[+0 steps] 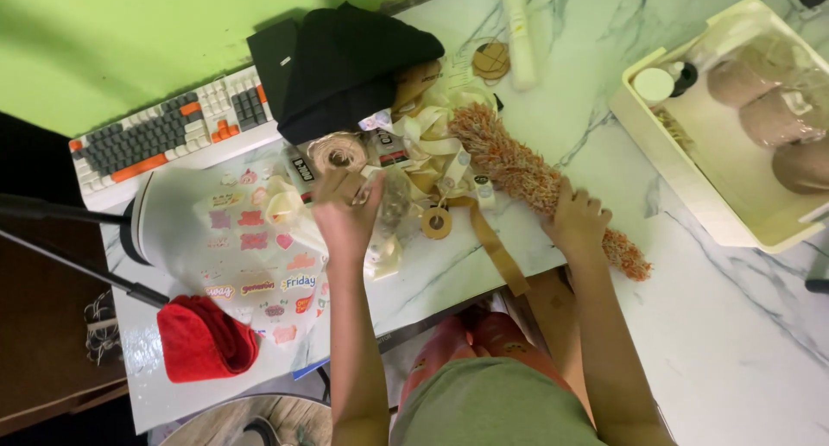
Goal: The person organizes various craft supplies on a cluttered table. They handle a white tote bag, a small iron, a red cloth, a feather duster, and multiple small containers and ribbons, placing them into a yellow tray.
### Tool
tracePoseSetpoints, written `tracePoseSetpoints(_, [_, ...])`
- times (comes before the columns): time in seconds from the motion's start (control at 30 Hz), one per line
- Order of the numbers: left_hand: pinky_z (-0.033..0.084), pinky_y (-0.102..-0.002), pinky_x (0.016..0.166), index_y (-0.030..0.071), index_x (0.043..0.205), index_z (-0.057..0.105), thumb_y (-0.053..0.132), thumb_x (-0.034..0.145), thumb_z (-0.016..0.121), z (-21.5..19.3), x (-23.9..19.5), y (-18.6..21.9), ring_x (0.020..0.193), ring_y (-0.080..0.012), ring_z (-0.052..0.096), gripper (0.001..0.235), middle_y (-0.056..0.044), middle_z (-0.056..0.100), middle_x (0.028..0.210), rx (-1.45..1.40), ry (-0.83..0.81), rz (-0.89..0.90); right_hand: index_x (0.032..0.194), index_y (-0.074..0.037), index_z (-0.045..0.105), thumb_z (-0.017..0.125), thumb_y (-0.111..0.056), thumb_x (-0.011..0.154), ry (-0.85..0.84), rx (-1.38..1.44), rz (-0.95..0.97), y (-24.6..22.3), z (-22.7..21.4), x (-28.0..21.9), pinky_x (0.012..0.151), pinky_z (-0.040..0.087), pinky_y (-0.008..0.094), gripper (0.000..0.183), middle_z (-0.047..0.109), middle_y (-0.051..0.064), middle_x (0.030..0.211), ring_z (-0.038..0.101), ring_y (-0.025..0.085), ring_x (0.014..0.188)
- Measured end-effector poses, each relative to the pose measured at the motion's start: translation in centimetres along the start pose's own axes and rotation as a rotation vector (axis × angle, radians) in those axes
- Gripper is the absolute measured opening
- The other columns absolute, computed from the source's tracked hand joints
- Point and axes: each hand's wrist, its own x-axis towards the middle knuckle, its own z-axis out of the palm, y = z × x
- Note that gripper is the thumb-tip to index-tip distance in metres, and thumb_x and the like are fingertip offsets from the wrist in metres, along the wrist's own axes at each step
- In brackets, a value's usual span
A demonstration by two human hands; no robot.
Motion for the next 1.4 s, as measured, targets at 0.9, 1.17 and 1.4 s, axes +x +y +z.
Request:
tracePoseSetpoints(0.9, [0.046, -0.046, 0.11, 0.009, 0.15, 0.044, 0.056, 0.107, 0.036, 12.2, -0.7, -2.8, 0.129, -0.0284, 0.055, 0.064, -0.013, 0.055, 0.142, -1.932, -0.039, -0.985, 0.141, -0.005, 0.053, 0.072, -0.012, 0.083, 0.173, 0.596, -0.532, -7.6, 0.1, -2.5, 0.068, 0.059, 0.043, 0.061, 0.065, 0.029, 0.123, 0.071, 0.039, 0.079])
tracePoseSetpoints(1.17, [0.046, -0.049, 0.115, 0.005, 0.152, 0.041, 0.054, 0.104, 0.04, 11.2, -1.2, -1.1, 0.135, -0.033, 0.052, 0.068, -0.019, 0.051, 0.147, -1.965, -0.031, -1.183, 0.156, -0.01, 0.049, 0.058, -0.022, 0.1, -0.066, 1.099, 0.045, -6.0, -0.2, 4.8, 0.059, 0.051, 0.035, 0.058, 0.069, 0.023, 0.084, 0.063, 0.023, 0.063])
tracePoseSetpoints(1.4, [0.052, -0.044, 0.107, -0.004, 0.15, 0.042, 0.053, 0.107, 0.045, 11.3, -1.2, -1.3, 0.125, -0.0312, 0.06, 0.072, -0.021, 0.057, 0.14, -1.765, -0.284, -1.165, 0.116, -0.006, 0.059, 0.076, -0.038, 0.086, -0.611, 1.884, -0.023, -6.0, -1.0, 7.7, 0.047, 0.048, 0.028, 0.048, 0.06, 0.002, 0.072, 0.056, 0.01, 0.054])
